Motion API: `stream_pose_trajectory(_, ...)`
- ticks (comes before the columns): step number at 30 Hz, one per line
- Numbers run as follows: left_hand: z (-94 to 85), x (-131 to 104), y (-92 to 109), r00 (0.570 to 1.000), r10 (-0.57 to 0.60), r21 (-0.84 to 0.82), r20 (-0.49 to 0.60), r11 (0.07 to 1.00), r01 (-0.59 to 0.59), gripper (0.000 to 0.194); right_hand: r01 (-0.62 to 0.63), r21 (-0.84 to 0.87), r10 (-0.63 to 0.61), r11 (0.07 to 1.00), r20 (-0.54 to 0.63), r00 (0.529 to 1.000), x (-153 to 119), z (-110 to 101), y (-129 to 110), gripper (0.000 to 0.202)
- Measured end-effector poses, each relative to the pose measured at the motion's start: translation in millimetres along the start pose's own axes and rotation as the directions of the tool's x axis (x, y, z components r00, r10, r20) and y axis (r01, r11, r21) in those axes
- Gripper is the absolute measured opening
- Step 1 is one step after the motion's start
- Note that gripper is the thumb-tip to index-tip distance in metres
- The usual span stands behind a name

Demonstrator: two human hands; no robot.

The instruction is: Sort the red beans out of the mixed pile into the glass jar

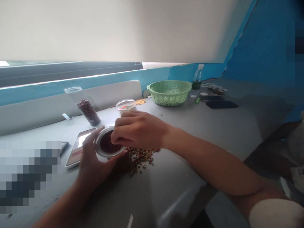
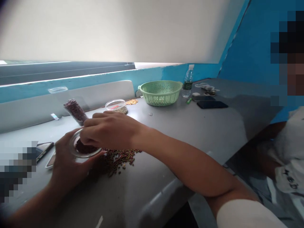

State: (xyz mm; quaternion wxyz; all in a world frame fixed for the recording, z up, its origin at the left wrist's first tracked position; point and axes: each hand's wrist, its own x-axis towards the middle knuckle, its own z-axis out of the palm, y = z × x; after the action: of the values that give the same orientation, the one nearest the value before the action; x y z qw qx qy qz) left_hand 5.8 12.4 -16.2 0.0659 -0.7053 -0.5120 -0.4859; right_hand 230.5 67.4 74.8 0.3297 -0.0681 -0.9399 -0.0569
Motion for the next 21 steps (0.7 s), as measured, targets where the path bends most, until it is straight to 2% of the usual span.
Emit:
stream_pose_trajectory(3, 1.0, -0.2, -1.1, 0.998, 0.068, 0.030, 0.011, 0.997, -0.068, 0.097, 0.025, -0.050, -0.022, 0.998, 0.061, 0.998, 0.2, 7.6, 5.1, 0.024)
stream_pose_trajectory(6, 2.0, -0.6, -2.0, 0.995, 0.102, 0.045, 0.003, 0.994, -0.102, 0.096, 0.001, 0.075, -0.006, 0.997, 0.066, 0.998, 0.5, 10.1, 10.4, 0.021)
stream_pose_trajectory(8, 2.6, -0.8, -3.0, 0.994, 0.108, 0.054, -0.009, 0.993, -0.108, 0.095, -0.064, 0.219, 0.067, 0.974, -0.004, 0.998, -0.9, 9.3, 17.3, 0.016)
stream_pose_trajectory(10, 3.0, -0.5, -4.5, 0.994, 0.107, 0.065, -0.030, 0.992, -0.104, 0.095, -0.183, 0.325, 0.220, 0.928, -0.079, 0.972, -5.5, 8.2, 30.1, 0.015)
stream_pose_trajectory(12, 3.1, 0.0, -6.2, 0.994, 0.097, 0.077, -0.050, 0.993, -0.093, 0.094, -0.385, 0.332, 0.426, 0.861, -0.058, 0.903, -14.4, 8.8, 49.3, 0.017)
stream_pose_trajectory(13, 2.9, 0.2, -7.1, 0.994, 0.092, 0.082, -0.057, 0.993, -0.087, 0.094, -0.503, 0.295, 0.526, 0.812, 0.001, 0.850, -20.5, 10.2, 60.5, 0.018)
stream_pose_trajectory(15, 2.5, 0.2, -8.7, 0.994, 0.080, 0.089, -0.068, 0.993, -0.074, 0.094, -0.709, 0.189, 0.695, 0.680, 0.143, 0.705, -34.7, 15.7, 83.6, 0.019)
stream_pose_trajectory(18, 2.0, -0.3, -10.3, 0.994, 0.075, 0.095, -0.074, 0.993, -0.067, 0.095, -0.800, 0.124, 0.755, 0.587, 0.273, 0.597, -56.1, 26.6, 111.5, 0.017)
stream_pose_trajectory(21, 2.6, -0.6, -11.1, 0.994, 0.079, 0.093, -0.071, 0.993, -0.072, 0.097, -0.840, 0.099, 0.743, 0.533, 0.421, 0.521, -70.3, 31.9, 124.9, 0.016)
